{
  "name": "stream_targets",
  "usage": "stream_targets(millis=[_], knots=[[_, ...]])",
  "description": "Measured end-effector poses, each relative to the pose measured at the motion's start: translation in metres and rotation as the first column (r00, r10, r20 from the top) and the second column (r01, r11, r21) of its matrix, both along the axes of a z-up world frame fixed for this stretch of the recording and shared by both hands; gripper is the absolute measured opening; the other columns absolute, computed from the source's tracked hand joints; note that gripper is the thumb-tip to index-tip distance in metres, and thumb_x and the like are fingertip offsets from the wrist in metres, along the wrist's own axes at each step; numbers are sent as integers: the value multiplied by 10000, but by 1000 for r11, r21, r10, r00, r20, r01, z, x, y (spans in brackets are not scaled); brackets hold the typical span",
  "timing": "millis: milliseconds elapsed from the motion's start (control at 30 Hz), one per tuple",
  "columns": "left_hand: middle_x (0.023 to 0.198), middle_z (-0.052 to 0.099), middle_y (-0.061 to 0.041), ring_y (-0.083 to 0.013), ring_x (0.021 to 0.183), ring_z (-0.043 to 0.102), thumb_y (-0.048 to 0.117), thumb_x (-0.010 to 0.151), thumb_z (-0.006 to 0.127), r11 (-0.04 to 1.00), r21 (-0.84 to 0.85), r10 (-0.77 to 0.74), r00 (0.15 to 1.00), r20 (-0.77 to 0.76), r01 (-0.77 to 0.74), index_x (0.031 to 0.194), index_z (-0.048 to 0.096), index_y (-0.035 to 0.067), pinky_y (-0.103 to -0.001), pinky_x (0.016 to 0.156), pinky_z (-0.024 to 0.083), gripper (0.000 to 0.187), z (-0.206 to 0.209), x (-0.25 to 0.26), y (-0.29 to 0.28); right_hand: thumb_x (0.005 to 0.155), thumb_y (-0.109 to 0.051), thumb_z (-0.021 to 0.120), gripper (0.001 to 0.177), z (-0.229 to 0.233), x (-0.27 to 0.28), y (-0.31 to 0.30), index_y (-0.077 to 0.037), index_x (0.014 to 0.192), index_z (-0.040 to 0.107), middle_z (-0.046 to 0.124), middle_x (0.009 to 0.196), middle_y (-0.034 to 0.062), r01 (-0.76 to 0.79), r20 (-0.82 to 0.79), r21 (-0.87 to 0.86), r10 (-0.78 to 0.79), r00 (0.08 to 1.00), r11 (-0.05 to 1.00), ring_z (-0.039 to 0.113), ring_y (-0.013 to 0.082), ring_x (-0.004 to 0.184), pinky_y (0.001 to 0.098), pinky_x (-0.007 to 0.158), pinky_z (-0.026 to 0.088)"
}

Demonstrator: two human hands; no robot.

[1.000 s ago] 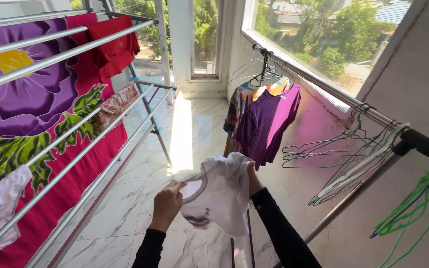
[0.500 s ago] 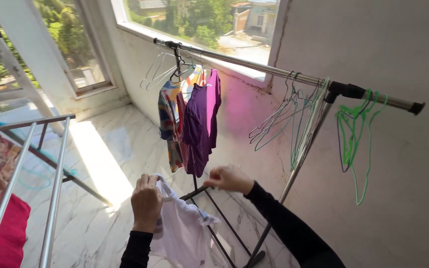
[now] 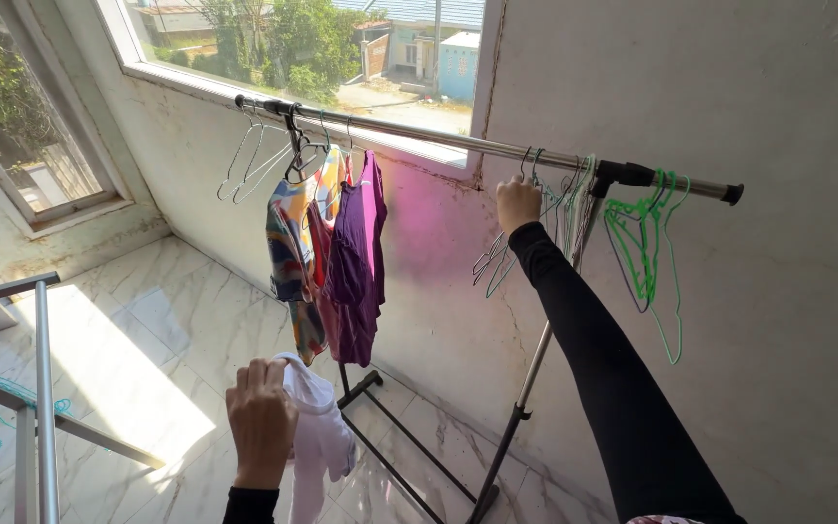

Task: Hanging washed clothes on a drying rack.

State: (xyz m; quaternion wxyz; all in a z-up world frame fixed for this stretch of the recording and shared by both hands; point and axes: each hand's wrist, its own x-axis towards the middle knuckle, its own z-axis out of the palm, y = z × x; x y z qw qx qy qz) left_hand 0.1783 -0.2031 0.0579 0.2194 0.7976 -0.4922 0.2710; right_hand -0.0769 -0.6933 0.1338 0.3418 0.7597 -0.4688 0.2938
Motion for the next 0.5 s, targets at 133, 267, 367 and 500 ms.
stream_targets(millis=[133, 267, 367, 500], knots=[[1112, 602, -32, -196, 1078, 596, 6, 719, 723, 1000, 16, 26, 1000, 0, -26, 1175, 639, 102, -365, 864, 498, 474, -1, 4, -2, 826, -135, 742, 62, -11, 6, -13, -135, 786, 696, 698, 870, 72, 189, -71, 20, -187, 980, 982, 714, 239, 804, 333, 599, 590], [1108, 601, -35, -199, 1094, 593, 15, 717, 721, 999, 1, 38, 999, -4, -38, 1142, 637, 92, -367, 874, 496, 440, -3, 5, -12, 847, -148, 732, 66, -2, 9, -14, -140, 789, 700, 689, 819, 52, 261, -78, -11, -261, 962, 965, 705, 218, 739, 315, 516, 543], [1111, 602, -38, -200, 1097, 597, 16, 724, 721, 999, -5, 32, 999, -1, -32, 1116, 636, 81, -368, 879, 496, 405, -8, 4, -20, 839, -146, 739, 53, -2, 6, -12, -143, 792, 714, 677, 811, 43, 313, -163, -20, -312, 936, 950, 684, 178, 679, 298, 464, 460], [1112, 606, -48, -205, 1081, 599, 6, 723, 718, 1000, -20, 11, 1000, -7, -11, 1100, 639, 72, -374, 869, 499, 390, -12, 1, -31, 835, -121, 751, 83, -6, 7, -24, -114, 755, 730, 665, 810, 54, 321, -247, -1, -312, 917, 947, 637, 111, 618, 290, 446, 368]])
